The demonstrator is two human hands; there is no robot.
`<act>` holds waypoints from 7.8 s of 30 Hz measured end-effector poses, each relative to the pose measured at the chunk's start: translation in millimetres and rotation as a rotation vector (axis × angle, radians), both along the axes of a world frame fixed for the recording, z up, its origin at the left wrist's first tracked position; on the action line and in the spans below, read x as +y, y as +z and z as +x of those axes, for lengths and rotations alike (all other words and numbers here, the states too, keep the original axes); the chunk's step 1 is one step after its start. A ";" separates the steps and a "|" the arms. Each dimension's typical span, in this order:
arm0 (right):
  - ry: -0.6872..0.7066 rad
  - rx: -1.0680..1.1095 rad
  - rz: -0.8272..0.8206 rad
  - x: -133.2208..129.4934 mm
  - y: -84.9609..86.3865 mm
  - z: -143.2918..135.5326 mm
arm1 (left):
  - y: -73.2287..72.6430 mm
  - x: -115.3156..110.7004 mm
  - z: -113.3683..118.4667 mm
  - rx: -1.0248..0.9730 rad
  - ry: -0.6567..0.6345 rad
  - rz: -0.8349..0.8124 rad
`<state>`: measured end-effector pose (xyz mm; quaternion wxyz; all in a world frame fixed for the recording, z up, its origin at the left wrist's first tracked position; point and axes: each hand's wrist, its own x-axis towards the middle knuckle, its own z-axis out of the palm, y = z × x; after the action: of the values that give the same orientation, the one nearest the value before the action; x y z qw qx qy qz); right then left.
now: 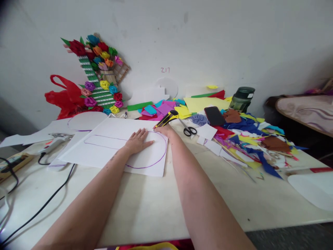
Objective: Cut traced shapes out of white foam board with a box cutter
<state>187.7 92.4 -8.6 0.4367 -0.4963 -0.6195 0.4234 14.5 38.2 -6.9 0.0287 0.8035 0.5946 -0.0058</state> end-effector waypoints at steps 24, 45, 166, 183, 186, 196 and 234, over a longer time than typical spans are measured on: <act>0.001 0.052 -0.019 4.3 -2.3 -1.1 | -0.8 0.9 -0.2 -0.016 0.001 -0.005; -0.036 0.044 -0.024 5.1 -2.4 0.3 | -1.1 0.6 -0.8 0.015 0.004 0.006; -0.034 0.120 -0.003 -1.4 -4.0 10.4 | -3.5 1.4 -1.1 -0.010 0.006 0.045; -0.021 0.166 0.000 -0.8 -6.1 12.6 | -4.1 1.7 -1.4 0.000 0.004 0.051; -0.027 0.161 -0.006 -1.0 -5.8 12.8 | -4.8 2.0 -1.6 0.004 0.000 0.059; -0.077 0.082 -0.014 -7.2 0.2 11.0 | -5.1 2.9 -1.6 0.004 0.003 0.058; -0.031 0.056 -0.019 8.5 7.4 -2.5 | 5.5 -6.7 9.6 -0.010 0.139 0.053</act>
<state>185.2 100.9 -1.2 0.4557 -0.4979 -0.5950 0.4364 24.2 31.5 -1.4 0.0107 0.7609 0.6486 0.0162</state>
